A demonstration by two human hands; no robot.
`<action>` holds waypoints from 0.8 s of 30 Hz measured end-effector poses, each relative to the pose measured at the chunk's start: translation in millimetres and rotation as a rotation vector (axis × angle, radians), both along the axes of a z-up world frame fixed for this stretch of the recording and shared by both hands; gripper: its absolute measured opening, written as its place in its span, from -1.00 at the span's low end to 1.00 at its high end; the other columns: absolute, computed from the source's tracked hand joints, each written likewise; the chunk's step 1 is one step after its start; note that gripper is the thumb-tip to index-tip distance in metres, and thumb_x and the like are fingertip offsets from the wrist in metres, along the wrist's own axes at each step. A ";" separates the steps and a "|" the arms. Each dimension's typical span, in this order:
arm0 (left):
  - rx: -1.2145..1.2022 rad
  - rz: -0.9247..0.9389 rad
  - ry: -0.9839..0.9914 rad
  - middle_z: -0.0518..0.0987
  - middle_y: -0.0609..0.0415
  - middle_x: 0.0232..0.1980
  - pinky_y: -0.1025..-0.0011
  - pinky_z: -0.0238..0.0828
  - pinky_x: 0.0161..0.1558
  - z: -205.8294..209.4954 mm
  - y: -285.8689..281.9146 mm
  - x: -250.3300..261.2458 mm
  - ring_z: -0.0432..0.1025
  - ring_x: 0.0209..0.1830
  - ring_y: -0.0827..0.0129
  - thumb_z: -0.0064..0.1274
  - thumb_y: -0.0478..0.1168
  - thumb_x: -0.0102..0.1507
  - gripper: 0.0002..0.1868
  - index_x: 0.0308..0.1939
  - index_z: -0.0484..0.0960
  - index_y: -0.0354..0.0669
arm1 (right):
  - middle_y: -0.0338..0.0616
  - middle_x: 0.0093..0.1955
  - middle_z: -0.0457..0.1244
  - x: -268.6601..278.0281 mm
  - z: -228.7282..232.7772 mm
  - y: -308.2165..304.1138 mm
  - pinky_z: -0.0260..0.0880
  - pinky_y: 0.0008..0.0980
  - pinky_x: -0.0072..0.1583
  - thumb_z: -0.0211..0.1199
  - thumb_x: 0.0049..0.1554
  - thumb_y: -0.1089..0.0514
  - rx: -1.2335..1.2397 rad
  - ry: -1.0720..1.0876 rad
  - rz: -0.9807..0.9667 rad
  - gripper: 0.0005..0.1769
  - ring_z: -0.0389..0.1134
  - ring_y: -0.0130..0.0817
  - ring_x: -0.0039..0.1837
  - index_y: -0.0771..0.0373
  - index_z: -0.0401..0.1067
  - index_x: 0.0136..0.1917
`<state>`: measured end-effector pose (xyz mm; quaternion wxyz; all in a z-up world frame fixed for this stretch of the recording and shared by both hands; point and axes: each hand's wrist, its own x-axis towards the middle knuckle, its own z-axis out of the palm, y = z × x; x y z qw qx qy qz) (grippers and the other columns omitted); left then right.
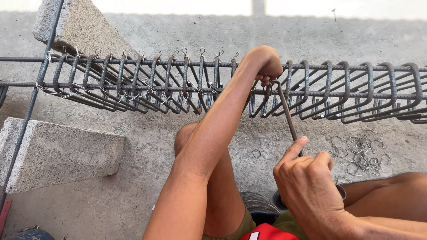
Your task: Tying wire around rebar intersections using a metal hook tool to secure the structure
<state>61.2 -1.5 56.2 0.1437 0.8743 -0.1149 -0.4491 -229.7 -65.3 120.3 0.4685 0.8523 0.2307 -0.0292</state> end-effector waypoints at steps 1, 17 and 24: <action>0.000 0.001 0.000 0.55 0.30 -0.50 0.74 0.13 -0.60 0.0 0.0 -0.1 0.20 -0.68 0.71 -0.07 -0.29 0.29 -0.77 -0.40 0.68 -0.09 | -0.36 -0.60 0.13 -0.4 0.4 -0.4 -0.14 -0.29 -0.31 0.07 0.19 0.20 0.000 0.000 0.001 -0.53 -0.09 -0.53 -0.52 0.61 0.55 0.19; -0.023 -0.101 -0.175 0.60 0.22 -0.35 0.72 0.40 -0.33 17.8 13.9 -19.9 0.32 -0.48 0.68 0.28 -0.03 0.28 -0.73 -0.28 0.68 -0.15 | -0.39 -0.42 0.35 -19.4 -13.8 -69.3 0.17 -0.69 -0.39 0.28 0.07 0.11 0.265 -0.019 -0.042 -0.30 0.24 -0.71 -0.51 0.36 0.35 0.46; -0.016 -0.186 -0.307 0.72 0.10 -0.15 0.37 0.66 0.02 20.0 12.0 -31.0 0.61 -0.18 0.43 0.37 0.02 0.13 -0.63 -0.20 0.71 -0.19 | -0.42 -0.42 0.30 -24.1 -18.7 -77.9 0.22 -0.61 -0.30 0.34 -0.02 0.21 0.362 -0.056 -0.026 -0.26 0.28 -0.65 -0.43 0.33 0.37 0.45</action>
